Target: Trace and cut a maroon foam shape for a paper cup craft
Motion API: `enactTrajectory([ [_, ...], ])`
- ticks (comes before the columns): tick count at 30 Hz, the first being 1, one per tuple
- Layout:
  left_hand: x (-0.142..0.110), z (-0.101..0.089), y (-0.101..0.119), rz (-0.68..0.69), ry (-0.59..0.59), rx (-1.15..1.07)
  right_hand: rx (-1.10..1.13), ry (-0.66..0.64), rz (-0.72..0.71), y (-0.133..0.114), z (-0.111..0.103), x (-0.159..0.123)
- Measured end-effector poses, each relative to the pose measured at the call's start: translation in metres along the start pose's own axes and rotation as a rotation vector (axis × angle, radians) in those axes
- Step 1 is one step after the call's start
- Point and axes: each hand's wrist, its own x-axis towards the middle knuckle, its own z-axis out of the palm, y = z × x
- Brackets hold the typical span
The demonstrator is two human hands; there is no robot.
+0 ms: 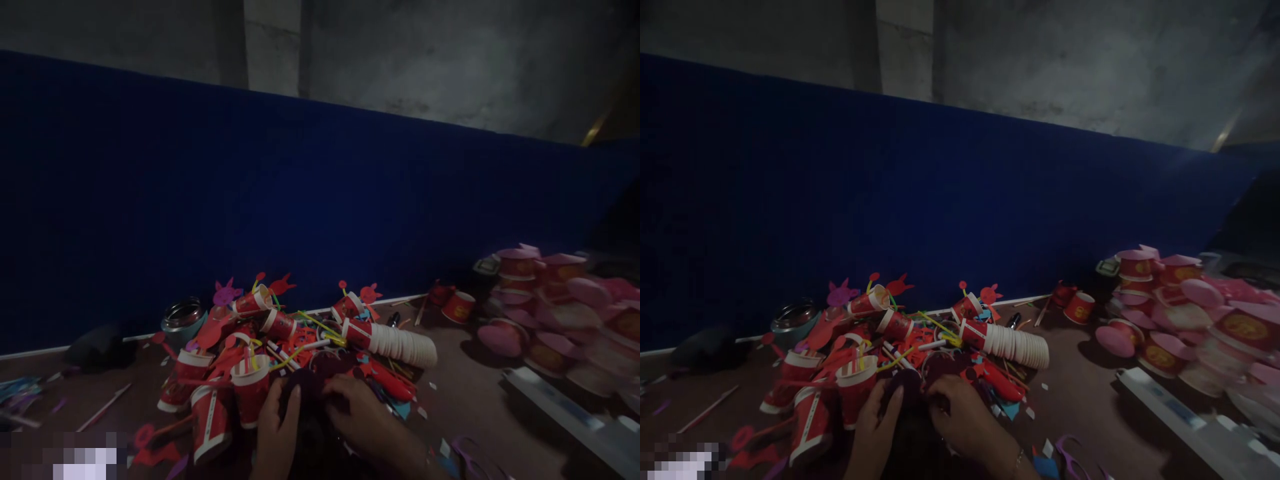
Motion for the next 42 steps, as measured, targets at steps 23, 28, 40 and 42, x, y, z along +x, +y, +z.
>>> enactTrajectory([
  [23,-0.005,0.008,-0.004,-0.033,-0.036,-0.165,-0.023,0.307,0.051,0.035,0.012,0.002],
  [28,-0.008,0.01,0.002,-0.038,0.027,-0.187,-0.172,0.465,0.059,0.044,0.006,0.004],
  [40,-0.011,0.013,0.005,0.013,0.046,-0.219,-0.182,0.481,0.031,0.046,0.005,0.006],
  [42,-0.011,0.011,0.004,0.01,0.04,-0.186,-0.23,0.48,0.075,0.053,0.003,0.006],
])
